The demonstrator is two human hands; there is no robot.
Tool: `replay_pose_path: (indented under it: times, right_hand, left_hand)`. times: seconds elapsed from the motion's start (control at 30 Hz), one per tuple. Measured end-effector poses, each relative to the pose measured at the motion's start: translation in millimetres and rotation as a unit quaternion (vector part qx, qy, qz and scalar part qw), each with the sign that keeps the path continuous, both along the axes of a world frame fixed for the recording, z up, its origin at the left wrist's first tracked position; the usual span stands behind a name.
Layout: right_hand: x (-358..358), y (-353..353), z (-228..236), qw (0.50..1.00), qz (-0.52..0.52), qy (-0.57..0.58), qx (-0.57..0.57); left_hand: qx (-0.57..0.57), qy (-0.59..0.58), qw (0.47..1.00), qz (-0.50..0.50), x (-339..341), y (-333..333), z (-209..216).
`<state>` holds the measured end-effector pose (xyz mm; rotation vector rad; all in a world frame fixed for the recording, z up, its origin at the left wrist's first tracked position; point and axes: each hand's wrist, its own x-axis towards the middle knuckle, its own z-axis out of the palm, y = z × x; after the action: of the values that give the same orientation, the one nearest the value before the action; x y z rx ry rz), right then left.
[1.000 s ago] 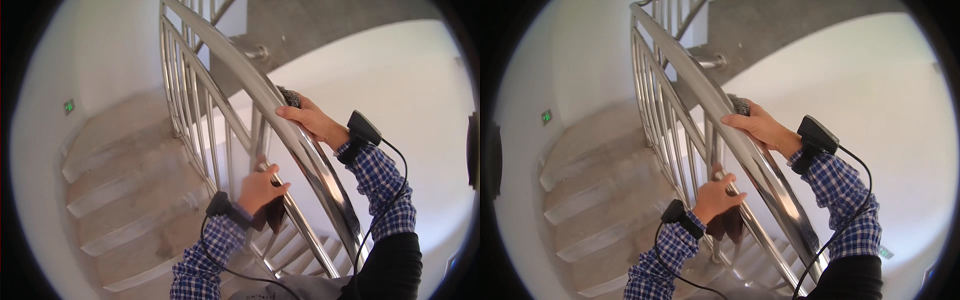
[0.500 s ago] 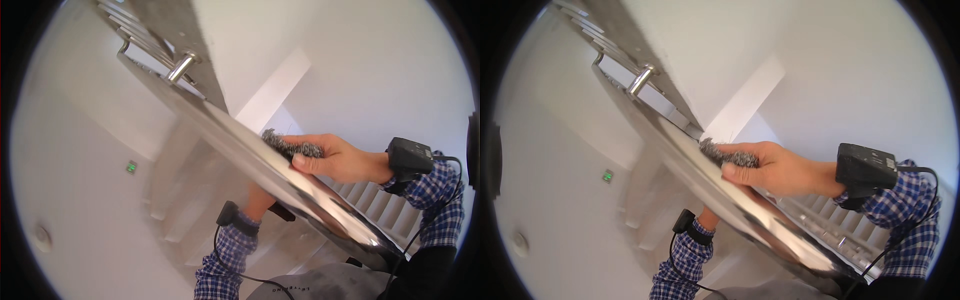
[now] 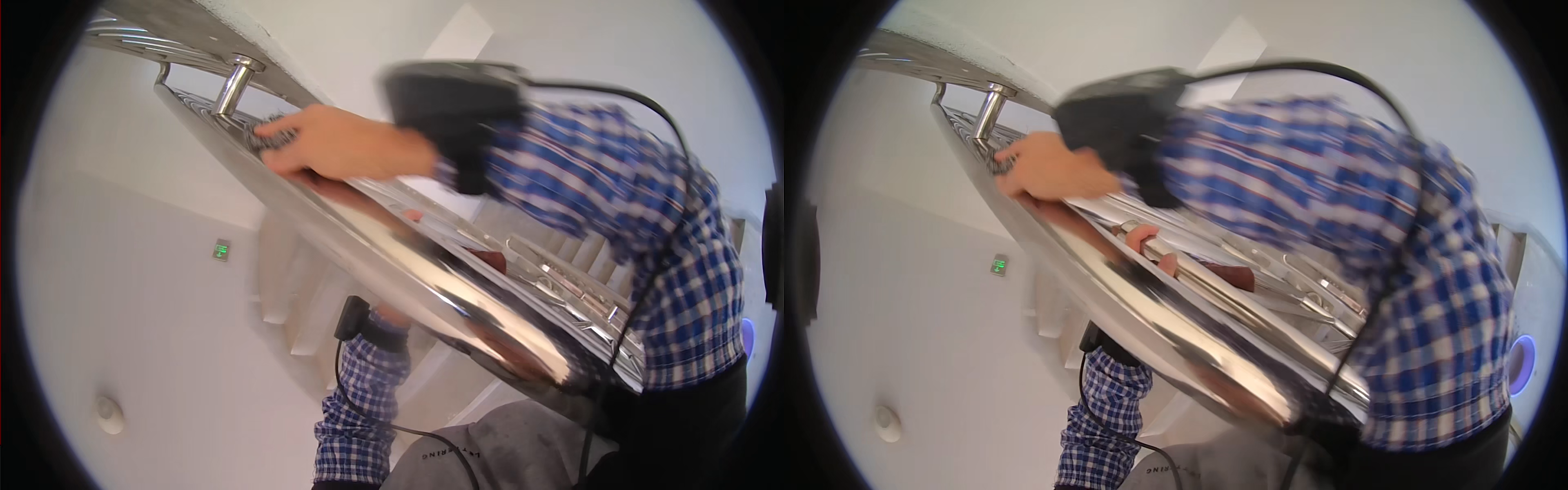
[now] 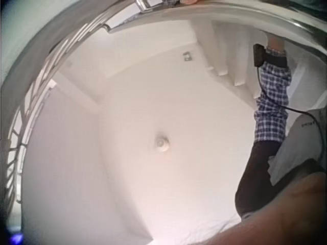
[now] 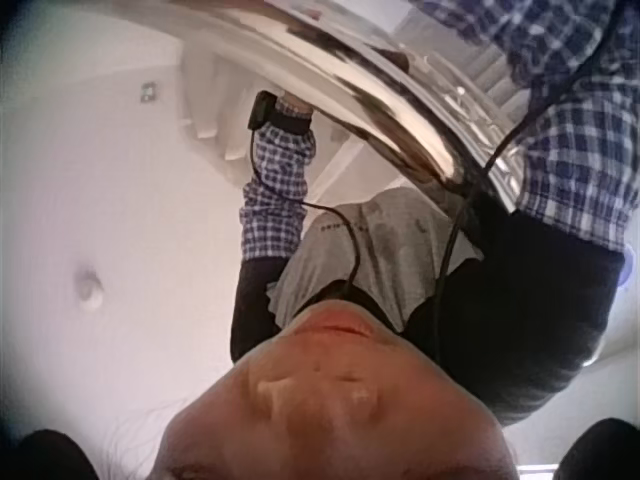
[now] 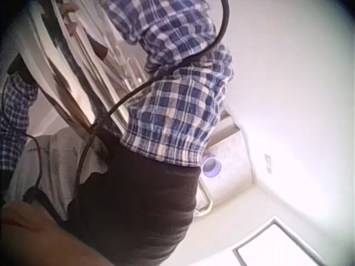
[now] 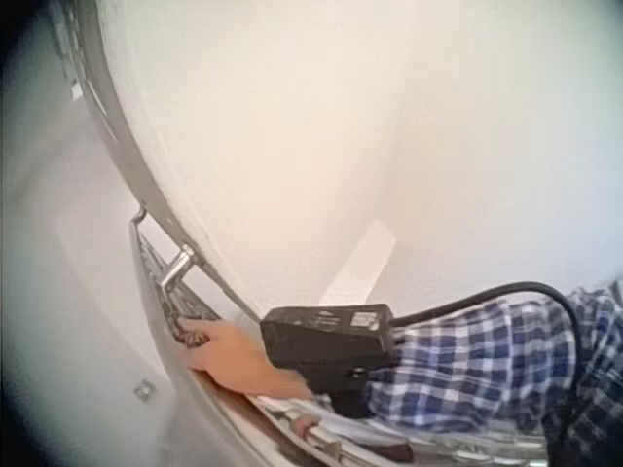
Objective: Cleaning the metal railings of a staircase using steel wool and a cloth.
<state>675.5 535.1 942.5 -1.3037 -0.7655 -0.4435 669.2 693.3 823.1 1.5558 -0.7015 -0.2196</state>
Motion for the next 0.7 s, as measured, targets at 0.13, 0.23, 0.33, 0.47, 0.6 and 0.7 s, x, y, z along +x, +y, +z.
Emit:
replay_pose_path:
  times: [0.13,0.23,0.33,0.47,0.6,0.7]
  right_hand:
    - [-83.8,-41.5,-52.5,0.993,0.023,0.031,-0.112]
    - [-108.1,-40.8,-63.0,0.968,-0.043,-0.206,-0.14]
    - [-105.1,-36.7,-33.3,0.895,-0.165,-0.328,-0.253]
    - [-30.2,-13.7,41.2,0.958,-0.104,-0.076,-0.256]
    - [-17.3,-39.7,35.1,0.925,-0.186,-0.148,-0.297]
    - [-64.1,-90.3,4.1,0.91,-0.164,-0.144,-0.353]
  left_hand:
    - [0.135,-0.143,0.98,0.014,-3.8,-8.1,-1.3]
    - [0.199,-0.349,0.914,0.059,-0.1,7.6,3.8]
    - [0.22,-0.551,0.799,0.097,26.0,11.3,-16.0]
    - [0.241,-0.509,0.82,0.104,28.4,10.0,-11.7]
    - [0.197,-0.307,0.919,0.147,9.1,-4.3,10.9]
    - [-0.058,0.026,0.993,0.101,25.8,12.0,-6.9]
